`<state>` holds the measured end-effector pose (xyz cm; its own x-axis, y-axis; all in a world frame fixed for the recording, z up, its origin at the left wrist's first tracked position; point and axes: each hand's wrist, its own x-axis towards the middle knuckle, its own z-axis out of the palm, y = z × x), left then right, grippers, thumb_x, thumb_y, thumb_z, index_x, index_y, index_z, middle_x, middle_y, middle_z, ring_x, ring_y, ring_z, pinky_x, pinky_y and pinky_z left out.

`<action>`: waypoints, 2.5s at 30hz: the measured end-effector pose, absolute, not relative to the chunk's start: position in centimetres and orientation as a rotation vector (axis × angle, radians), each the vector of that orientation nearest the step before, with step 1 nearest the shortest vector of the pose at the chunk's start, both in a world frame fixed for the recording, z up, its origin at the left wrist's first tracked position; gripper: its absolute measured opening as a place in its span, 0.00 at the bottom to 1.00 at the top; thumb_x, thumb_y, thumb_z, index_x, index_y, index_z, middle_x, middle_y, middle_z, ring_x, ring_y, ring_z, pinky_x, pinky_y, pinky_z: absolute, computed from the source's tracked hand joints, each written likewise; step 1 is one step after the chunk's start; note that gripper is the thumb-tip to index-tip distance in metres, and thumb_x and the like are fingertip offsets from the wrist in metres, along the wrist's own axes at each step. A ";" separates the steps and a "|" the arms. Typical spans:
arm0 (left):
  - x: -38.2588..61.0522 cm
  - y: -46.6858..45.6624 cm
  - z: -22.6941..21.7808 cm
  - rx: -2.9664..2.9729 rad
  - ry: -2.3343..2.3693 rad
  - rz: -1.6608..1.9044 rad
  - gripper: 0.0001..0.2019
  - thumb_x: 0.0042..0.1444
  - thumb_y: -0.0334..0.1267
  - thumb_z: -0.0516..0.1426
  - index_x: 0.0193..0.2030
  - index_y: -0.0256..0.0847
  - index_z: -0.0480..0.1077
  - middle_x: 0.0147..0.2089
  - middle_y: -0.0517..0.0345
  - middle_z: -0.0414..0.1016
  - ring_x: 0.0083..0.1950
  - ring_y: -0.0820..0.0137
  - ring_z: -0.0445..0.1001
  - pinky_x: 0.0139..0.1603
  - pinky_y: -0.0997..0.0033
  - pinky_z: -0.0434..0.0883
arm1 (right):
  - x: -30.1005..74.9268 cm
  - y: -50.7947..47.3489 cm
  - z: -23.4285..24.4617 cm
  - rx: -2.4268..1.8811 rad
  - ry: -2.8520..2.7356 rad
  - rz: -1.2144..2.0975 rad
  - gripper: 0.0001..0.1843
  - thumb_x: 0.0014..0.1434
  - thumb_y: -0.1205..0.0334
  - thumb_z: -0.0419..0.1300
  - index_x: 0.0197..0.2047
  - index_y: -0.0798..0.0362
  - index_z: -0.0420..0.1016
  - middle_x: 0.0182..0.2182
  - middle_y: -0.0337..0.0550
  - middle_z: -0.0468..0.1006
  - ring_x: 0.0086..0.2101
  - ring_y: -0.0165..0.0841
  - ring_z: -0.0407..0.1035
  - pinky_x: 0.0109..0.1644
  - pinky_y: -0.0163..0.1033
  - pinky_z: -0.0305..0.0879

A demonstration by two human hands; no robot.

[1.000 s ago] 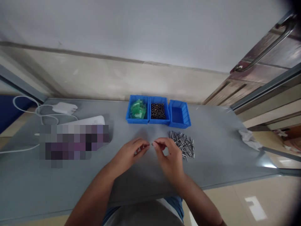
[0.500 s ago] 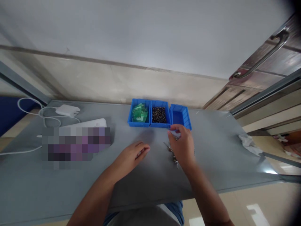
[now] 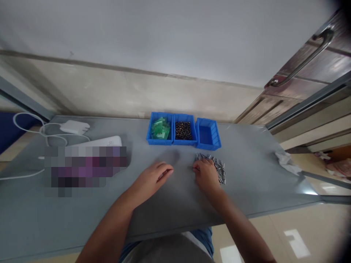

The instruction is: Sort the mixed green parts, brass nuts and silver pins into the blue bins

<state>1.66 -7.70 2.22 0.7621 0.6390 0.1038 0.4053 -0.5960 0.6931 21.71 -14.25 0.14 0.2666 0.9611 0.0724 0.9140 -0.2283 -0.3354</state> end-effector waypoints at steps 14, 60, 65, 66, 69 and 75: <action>1.6 -7.8 2.3 2.288 0.768 0.404 0.08 0.60 0.37 0.45 0.41 0.42 0.64 0.39 0.59 0.67 0.38 0.72 0.67 0.40 0.72 0.64 | 22.2 -15.9 0.6 -2.229 -1.678 0.311 0.09 0.47 0.73 0.55 0.29 0.51 0.72 0.30 0.45 0.74 0.36 0.39 0.63 0.39 0.43 0.56; 1.7 -7.8 2.6 2.219 0.718 0.556 0.03 0.57 0.33 0.51 0.36 0.41 0.64 0.35 0.62 0.67 0.34 0.76 0.67 0.36 0.76 0.64 | 15.5 -15.7 2.8 -1.535 -1.144 0.690 0.07 0.50 0.65 0.56 0.35 0.50 0.71 0.31 0.40 0.72 0.27 0.27 0.62 0.33 0.35 0.61; 1.7 -8.1 3.0 2.185 0.735 0.539 0.04 0.59 0.34 0.48 0.37 0.42 0.63 0.35 0.61 0.66 0.33 0.76 0.66 0.34 0.76 0.64 | 15.8 -15.6 0.8 -1.419 -0.906 1.104 0.10 0.50 0.60 0.57 0.37 0.52 0.70 0.31 0.41 0.72 0.27 0.28 0.64 0.28 0.34 0.61; 1.7 -8.1 3.0 2.177 0.742 0.538 0.04 0.59 0.35 0.48 0.37 0.42 0.63 0.36 0.61 0.66 0.33 0.76 0.66 0.34 0.77 0.64 | 15.9 -15.6 0.7 -1.400 -0.883 1.147 0.10 0.50 0.59 0.57 0.37 0.52 0.70 0.30 0.41 0.72 0.26 0.27 0.63 0.27 0.34 0.61; 1.6 -8.2 2.9 2.157 0.773 0.560 0.05 0.59 0.36 0.48 0.39 0.43 0.63 0.37 0.60 0.66 0.35 0.75 0.67 0.32 0.77 0.64 | 16.2 -16.1 1.9 -1.434 -0.858 1.024 0.09 0.51 0.59 0.57 0.37 0.52 0.69 0.30 0.40 0.71 0.25 0.26 0.62 0.29 0.34 0.61; 1.6 -8.0 2.6 2.145 0.799 0.553 0.07 0.60 0.38 0.47 0.41 0.43 0.63 0.36 0.60 0.66 0.35 0.74 0.67 0.33 0.76 0.65 | 18.3 -14.5 7.8 -1.480 -0.888 0.305 0.09 0.52 0.61 0.57 0.38 0.50 0.68 0.35 0.41 0.71 0.31 0.29 0.64 0.36 0.36 0.61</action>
<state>1.65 -8.00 2.56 0.7096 0.6935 0.1248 0.3606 -0.5095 0.7812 18.34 -14.55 7.85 0.6614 0.6760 0.3249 0.3339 0.1225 -0.9346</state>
